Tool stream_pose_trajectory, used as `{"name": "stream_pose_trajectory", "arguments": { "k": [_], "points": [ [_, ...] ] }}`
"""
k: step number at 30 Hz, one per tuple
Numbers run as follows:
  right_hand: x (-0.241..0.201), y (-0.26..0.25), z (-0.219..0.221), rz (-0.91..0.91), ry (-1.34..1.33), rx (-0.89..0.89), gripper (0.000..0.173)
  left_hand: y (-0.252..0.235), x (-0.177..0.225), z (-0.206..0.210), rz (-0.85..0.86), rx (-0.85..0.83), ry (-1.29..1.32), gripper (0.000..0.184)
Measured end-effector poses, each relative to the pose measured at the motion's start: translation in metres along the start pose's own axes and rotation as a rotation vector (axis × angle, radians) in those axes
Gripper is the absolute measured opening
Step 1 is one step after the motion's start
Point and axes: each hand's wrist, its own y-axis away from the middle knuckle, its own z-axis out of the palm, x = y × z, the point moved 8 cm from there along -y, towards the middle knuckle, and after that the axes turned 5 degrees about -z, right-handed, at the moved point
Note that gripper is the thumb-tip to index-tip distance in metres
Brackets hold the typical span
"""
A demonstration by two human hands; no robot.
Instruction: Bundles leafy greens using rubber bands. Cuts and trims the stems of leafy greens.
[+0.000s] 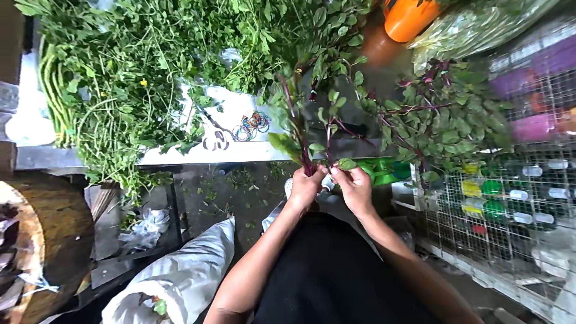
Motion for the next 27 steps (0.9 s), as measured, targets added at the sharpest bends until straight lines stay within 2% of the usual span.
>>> {"name": "stream_pose_trajectory", "arguments": {
  "k": [2,8,11,17,20,23,25,27],
  "points": [
    [0.000,0.001,0.003,-0.026,0.052,-0.017,0.015,0.001,0.001,-0.003,0.017,0.035,-0.028,0.007],
    [-0.015,-0.005,0.014,-0.249,0.259,-0.109,0.016,0.004,0.005,0.002,-0.038,-0.035,0.270,0.010],
    [-0.020,-0.005,0.022,-0.331,0.245,-0.147,0.010,0.005,0.008,0.003,-0.071,-0.001,0.333,0.009],
    [-0.034,0.007,0.023,-0.402,0.116,-0.266,0.014,0.004,0.016,-0.005,-0.084,0.005,0.410,0.011],
    [-0.026,0.017,0.023,-0.291,0.229,-0.381,0.014,-0.002,0.025,-0.017,-0.011,0.015,0.342,0.006],
    [-0.001,0.006,0.013,0.090,0.529,-0.549,0.041,0.002,0.029,-0.021,0.046,0.018,0.262,0.002],
    [-0.010,-0.010,0.002,0.088,0.487,-0.441,0.039,0.005,0.029,-0.020,0.074,0.014,0.178,0.004],
    [-0.032,-0.025,-0.001,0.007,0.301,-0.317,0.032,0.008,0.026,-0.019,0.082,0.018,0.091,0.006]
  ]
}}
